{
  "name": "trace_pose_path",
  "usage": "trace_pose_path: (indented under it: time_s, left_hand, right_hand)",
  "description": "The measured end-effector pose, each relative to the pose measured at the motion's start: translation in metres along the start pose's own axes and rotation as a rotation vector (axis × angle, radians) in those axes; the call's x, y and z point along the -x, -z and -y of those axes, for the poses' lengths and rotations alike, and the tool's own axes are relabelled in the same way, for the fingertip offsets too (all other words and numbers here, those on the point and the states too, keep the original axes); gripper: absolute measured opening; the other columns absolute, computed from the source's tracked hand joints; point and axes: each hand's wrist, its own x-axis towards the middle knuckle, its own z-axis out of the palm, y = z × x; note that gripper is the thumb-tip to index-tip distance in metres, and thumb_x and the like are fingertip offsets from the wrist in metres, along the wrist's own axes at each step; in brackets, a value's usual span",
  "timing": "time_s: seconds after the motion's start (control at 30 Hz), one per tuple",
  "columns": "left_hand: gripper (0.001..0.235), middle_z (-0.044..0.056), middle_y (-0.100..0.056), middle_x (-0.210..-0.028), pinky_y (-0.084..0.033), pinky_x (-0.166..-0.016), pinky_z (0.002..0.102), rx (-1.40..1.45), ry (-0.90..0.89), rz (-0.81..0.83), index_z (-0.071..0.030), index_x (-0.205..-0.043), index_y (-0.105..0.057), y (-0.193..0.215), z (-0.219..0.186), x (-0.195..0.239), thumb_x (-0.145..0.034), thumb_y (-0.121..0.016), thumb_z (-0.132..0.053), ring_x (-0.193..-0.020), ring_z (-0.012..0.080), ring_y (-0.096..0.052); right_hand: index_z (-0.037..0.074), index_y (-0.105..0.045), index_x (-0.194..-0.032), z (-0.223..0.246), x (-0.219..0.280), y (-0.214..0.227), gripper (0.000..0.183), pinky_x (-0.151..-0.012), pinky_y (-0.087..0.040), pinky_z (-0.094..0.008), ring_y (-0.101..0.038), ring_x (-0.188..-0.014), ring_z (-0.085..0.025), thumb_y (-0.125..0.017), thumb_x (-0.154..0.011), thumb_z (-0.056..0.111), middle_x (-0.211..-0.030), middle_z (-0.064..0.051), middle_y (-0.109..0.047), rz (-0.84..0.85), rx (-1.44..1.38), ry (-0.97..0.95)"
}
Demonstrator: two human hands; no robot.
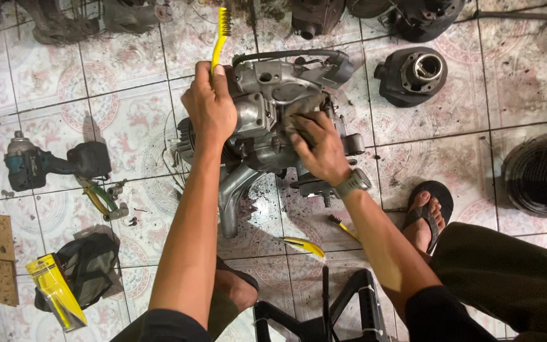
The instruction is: The person scrubs various parts of a disassembled engine block with a yellow toothbrush and wipes the surfaces with a rag. The person rotates the engine to access different sides and continues scrubbing and wiping throughout the video.
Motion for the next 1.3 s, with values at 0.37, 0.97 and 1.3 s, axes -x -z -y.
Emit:
trace_pose_path:
  time_s: [0.37,0.97,1.3]
  left_hand:
    - [0.024,0.006,-0.048,-0.061,-0.029,-0.096,0.043,-0.209,0.021,-0.016,-0.018,-0.094,-0.043,0.003,-0.011,0.008,-0.102,-0.026,-0.033,-0.069,0.0302,-0.055]
    - [0.026,0.011,-0.061,-0.063,-0.037,-0.085,0.051,-0.500,0.143,0.075,-0.015,-0.093,-0.044,0.000,-0.010,-0.009,-0.101,-0.029,-0.035,-0.076,0.0384,-0.067]
    - [0.019,0.006,-0.063,-0.058,-0.040,-0.089,0.042,-0.649,0.052,-0.094,-0.017,-0.090,-0.043,-0.018,-0.023,-0.006,-0.097,-0.033,-0.032,-0.071,0.0320,-0.069]
  right_hand:
    - [0.004,-0.058,-0.096,-0.008,0.011,-0.012,0.019,-0.063,-0.047,-0.045,-0.054,-0.077,-0.042,-0.052,-0.079,0.010,-0.091,-0.014,-0.046,-0.261,0.083,0.170]
    - [0.016,-0.053,-0.124,-0.020,-0.024,-0.013,0.041,-0.072,-0.047,-0.048,-0.048,-0.092,-0.035,-0.046,-0.084,0.020,-0.108,-0.011,-0.043,0.043,0.276,0.338]
    - [0.031,-0.054,-0.130,0.005,-0.037,0.022,0.055,-0.053,-0.049,-0.045,-0.057,-0.081,-0.032,-0.052,-0.076,0.021,-0.095,-0.012,-0.047,0.103,0.598,0.445]
